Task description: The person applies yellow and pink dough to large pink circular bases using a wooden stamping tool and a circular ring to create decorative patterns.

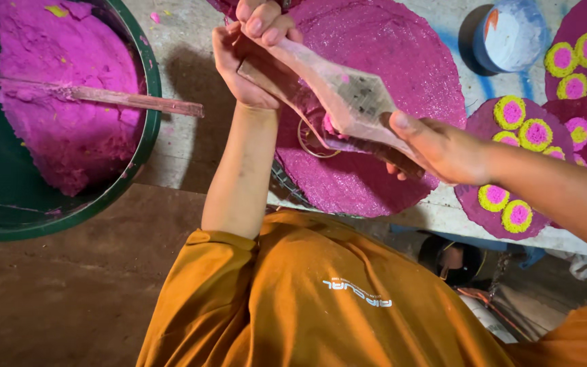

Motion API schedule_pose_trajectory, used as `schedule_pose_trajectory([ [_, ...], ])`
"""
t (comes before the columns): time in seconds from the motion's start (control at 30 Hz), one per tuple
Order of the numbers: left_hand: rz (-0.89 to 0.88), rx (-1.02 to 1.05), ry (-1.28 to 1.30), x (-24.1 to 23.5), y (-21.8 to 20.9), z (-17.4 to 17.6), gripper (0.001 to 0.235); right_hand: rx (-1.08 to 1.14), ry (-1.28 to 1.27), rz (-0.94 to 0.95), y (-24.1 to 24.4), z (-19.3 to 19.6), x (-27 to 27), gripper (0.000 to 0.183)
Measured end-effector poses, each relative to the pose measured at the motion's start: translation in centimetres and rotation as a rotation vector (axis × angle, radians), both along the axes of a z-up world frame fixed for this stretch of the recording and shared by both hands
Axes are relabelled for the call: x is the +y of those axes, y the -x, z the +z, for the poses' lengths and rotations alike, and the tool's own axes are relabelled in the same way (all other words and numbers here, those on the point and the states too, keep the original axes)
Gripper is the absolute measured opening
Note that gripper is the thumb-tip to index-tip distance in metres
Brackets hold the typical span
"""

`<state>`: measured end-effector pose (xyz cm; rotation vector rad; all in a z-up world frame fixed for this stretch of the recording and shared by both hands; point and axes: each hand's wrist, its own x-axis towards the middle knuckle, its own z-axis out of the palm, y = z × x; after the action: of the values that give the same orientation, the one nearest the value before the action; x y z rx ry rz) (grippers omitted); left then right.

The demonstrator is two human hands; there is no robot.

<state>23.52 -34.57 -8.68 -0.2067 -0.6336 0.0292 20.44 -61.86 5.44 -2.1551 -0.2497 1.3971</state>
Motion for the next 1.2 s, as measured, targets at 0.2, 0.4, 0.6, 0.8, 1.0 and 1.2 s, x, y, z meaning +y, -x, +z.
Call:
schedule_pose_trajectory([
  [0.2, -0.015, 0.090, 0.042, -1.8, -0.2, -2.2, 0.021, 0.047, 0.093, -0.101, 0.3, -1.0, -1.2, 0.099],
  [0.4, -0.004, 0.118, -0.009, -4.1, -2.4, -3.0, 0.016, -0.215, 0.128, -0.093, 0.1, -1.0, -2.2, 0.093],
  [0.6, 0.117, 0.146, -0.169, -1.4, -4.5, -1.6, 0.032, -0.337, -0.038, -0.068, 0.3, -1.8, -0.4, 0.084],
  [0.8, 0.145, 0.185, -0.247, 0.4, -2.5, -1.2, 0.030, -0.197, -0.161, -0.115, 1.3, -3.5, 0.8, 0.082],
  [1.0, 0.074, 0.262, -0.334, -1.1, 0.8, -0.9, 0.035, 0.009, -0.002, -0.159, 1.1, -3.9, -3.4, 0.082],
  [1.2, 0.311, 0.206, -1.552, -0.9, 5.0, 0.7, 0.069, -0.017, -0.354, -0.315, 3.2, -2.0, -12.0, 0.096],
])
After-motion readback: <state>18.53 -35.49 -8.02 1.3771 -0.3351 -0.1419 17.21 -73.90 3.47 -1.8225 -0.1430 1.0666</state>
